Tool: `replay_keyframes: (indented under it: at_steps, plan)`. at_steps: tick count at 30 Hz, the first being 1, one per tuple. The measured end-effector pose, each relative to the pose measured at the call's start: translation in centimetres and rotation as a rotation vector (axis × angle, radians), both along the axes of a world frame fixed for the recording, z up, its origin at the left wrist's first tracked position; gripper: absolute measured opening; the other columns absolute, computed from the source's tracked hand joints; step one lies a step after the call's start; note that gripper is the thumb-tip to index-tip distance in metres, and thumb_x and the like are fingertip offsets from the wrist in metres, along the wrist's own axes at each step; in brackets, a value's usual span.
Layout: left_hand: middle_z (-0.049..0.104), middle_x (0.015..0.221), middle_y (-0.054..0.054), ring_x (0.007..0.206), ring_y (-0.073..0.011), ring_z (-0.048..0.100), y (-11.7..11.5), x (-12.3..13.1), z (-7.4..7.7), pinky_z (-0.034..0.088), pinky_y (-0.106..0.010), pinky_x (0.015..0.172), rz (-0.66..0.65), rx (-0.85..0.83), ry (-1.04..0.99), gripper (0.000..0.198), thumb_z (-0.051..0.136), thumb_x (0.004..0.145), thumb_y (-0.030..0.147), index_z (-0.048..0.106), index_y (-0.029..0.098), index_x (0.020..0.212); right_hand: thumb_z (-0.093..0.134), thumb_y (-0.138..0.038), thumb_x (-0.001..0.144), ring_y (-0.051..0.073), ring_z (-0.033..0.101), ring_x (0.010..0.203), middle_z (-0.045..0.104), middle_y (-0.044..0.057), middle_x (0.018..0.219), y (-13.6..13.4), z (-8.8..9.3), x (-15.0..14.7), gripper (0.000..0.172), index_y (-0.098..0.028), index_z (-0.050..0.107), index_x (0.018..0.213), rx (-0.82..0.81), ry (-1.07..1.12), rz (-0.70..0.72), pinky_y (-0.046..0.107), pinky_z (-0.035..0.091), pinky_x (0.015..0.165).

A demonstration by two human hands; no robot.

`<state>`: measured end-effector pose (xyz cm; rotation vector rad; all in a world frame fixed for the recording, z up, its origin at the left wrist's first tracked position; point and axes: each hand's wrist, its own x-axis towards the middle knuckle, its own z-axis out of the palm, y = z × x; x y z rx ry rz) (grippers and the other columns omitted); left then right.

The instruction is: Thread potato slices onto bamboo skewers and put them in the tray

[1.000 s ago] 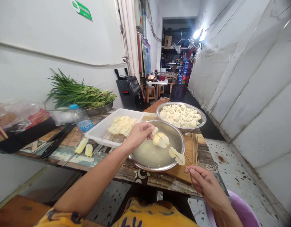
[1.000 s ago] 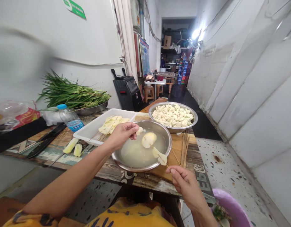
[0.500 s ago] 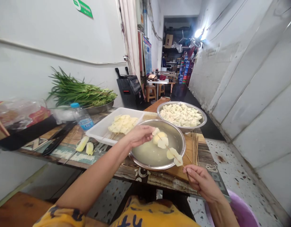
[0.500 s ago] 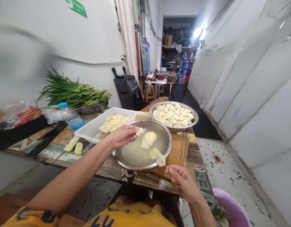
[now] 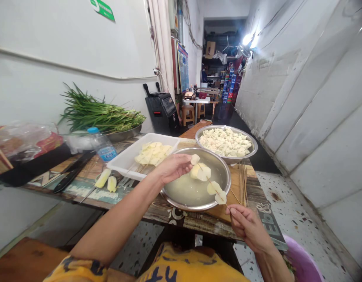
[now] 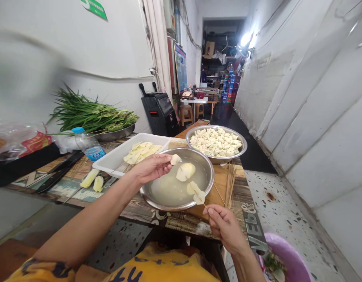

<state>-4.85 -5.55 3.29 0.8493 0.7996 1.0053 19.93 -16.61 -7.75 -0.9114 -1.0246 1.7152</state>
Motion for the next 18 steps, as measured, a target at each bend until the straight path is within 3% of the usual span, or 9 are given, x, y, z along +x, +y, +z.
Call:
replay_keyframes:
  at_steps: [7, 11, 15, 18]
  plan:
    - [0.054, 0.053, -0.001, 0.044, -0.0025, 0.044, -0.1, -0.4, 0.2, 0.037, -0.013, 0.044, -0.129, 0.005, 0.092, 0.014, 0.071, 0.064, 0.018, 0.064, 0.007, 0.063, 0.060, -0.038, 0.082, 0.002, 0.011, 0.039, 0.022, -0.011, 0.047, -0.2, 0.3, 0.7, 0.025, -0.013, 0.061, 0.080, -0.013, -0.021, 0.044, 0.016, 0.008, 0.036]
    - [0.055, 0.053, -0.001, 0.044, -0.0021, 0.043, 0.0, -0.2, 0.2, 0.035, -0.013, 0.043, -0.136, 0.021, 0.125, 0.016, 0.073, 0.062, 0.020, 0.063, 0.008, 0.062, 0.060, -0.039, 0.082, 0.002, 0.010, 0.039, 0.021, -0.012, 0.046, -0.3, 0.3, 0.3, 0.026, -0.013, 0.060, 0.078, -0.024, 0.017, 0.075, 0.016, 0.008, 0.036]
    - [0.053, 0.053, -0.001, 0.043, -0.0017, 0.041, 0.3, 0.4, 0.0, 0.033, -0.012, 0.042, -0.093, 0.026, 0.075, 0.015, 0.072, 0.064, 0.020, 0.062, 0.007, 0.062, 0.060, -0.039, 0.082, 0.002, 0.010, 0.038, 0.020, -0.012, 0.046, 0.0, 0.4, -0.4, 0.025, -0.014, 0.059, 0.077, -0.012, 0.066, 0.048, 0.016, 0.009, 0.035]
    - [0.058, 0.062, -0.003, 0.050, -0.0047, 0.049, 0.4, 0.6, -0.2, 0.040, -0.015, 0.047, 0.006, -0.022, 0.000, 0.020, 0.068, 0.070, 0.027, 0.064, 0.008, 0.069, 0.060, -0.038, 0.082, 0.002, 0.010, 0.038, 0.020, -0.012, 0.047, 0.1, 0.4, -0.7, 0.024, -0.014, 0.058, 0.078, 0.015, 0.067, -0.004, 0.016, 0.008, 0.035]
